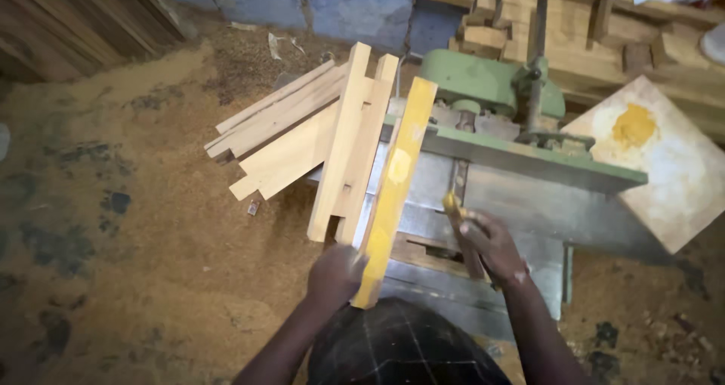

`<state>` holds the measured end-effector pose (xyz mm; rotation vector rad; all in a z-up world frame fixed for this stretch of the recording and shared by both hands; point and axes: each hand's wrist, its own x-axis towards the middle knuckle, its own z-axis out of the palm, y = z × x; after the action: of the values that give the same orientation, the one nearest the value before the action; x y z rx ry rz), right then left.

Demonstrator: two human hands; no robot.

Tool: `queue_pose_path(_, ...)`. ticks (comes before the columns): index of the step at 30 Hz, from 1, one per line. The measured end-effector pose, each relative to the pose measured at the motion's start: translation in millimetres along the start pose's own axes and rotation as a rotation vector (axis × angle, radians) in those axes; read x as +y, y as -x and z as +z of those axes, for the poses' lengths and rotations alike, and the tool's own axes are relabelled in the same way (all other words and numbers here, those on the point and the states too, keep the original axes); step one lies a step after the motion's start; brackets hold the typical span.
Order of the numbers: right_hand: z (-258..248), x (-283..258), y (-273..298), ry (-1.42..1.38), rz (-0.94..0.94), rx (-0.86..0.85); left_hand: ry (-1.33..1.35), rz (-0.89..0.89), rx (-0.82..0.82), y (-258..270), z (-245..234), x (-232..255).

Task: The person applies a yellow substance to wooden planks using a cloth. They repeatedly dip the cloth into a container of the substance and rub it onto the surface of the wood pieces.

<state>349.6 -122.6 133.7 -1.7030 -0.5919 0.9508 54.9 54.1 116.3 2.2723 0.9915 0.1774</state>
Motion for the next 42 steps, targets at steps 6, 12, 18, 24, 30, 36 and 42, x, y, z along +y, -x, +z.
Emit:
queue_pose_path(6, -3, -78, -100, 0.919, -0.898, 0.058, 0.07, -0.251, -0.003, 57, 22, -15)
queue_pose_path(12, 9, -154, -172, 1.179, -0.83, -0.356, 0.225, -0.308, -0.123, 65, 58, -44)
queue_pose_path(18, 22, -166, -192, 1.343, -0.725, -0.504, 0.432, -0.333, -0.096, 58, 100, -66)
queue_pose_path(24, 28, -189, -210, 1.61, -0.472, -0.502, 0.287, -0.244, -0.061, 62, 103, -69)
queue_pose_path(30, 3, -163, -251, 1.618, -0.459, -0.49, 0.393, -0.335, -0.082, 54, 124, -65)
queue_pose_path(36, -19, -159, -303, 1.538, -0.75, -0.516, 0.544, -0.248, -0.051, 59, 144, -84)
queue_pose_path(42, -3, -209, -258, 1.723, -0.484, -0.522, 0.602, -0.305, -0.117, 58, 115, -67)
